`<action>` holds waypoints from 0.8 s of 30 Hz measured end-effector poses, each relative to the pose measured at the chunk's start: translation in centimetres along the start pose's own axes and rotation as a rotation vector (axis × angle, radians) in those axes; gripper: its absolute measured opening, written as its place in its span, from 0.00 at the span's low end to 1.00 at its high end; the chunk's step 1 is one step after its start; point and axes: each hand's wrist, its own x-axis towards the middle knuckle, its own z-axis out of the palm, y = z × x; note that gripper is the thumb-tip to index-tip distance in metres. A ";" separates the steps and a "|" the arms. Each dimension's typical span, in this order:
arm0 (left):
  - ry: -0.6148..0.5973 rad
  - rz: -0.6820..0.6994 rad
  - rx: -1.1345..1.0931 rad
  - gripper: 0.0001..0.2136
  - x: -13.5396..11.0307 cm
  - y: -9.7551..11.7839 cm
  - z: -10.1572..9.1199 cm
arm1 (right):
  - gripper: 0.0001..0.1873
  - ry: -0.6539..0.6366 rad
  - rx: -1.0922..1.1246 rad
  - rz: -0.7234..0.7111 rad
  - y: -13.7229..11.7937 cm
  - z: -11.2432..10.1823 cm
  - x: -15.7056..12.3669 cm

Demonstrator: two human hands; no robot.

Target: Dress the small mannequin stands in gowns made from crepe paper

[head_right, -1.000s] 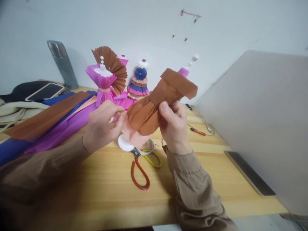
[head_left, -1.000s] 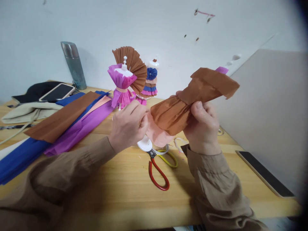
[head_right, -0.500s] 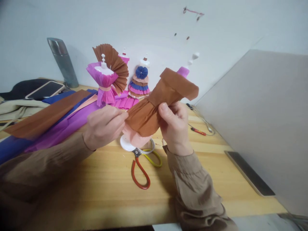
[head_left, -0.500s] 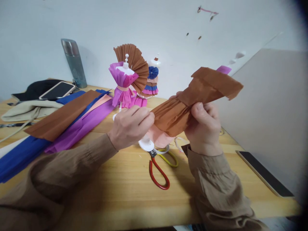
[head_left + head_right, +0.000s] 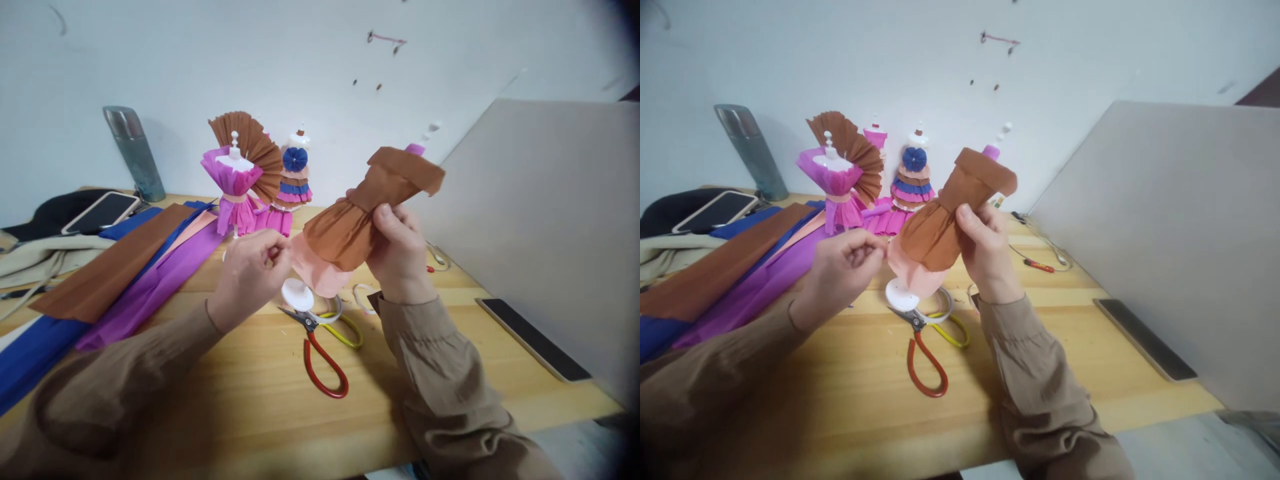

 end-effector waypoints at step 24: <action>-0.511 -0.330 -0.901 0.21 2.8 1.4 -3.4 | 0.26 -0.563 0.036 0.243 3.6 2.1 -2.5</action>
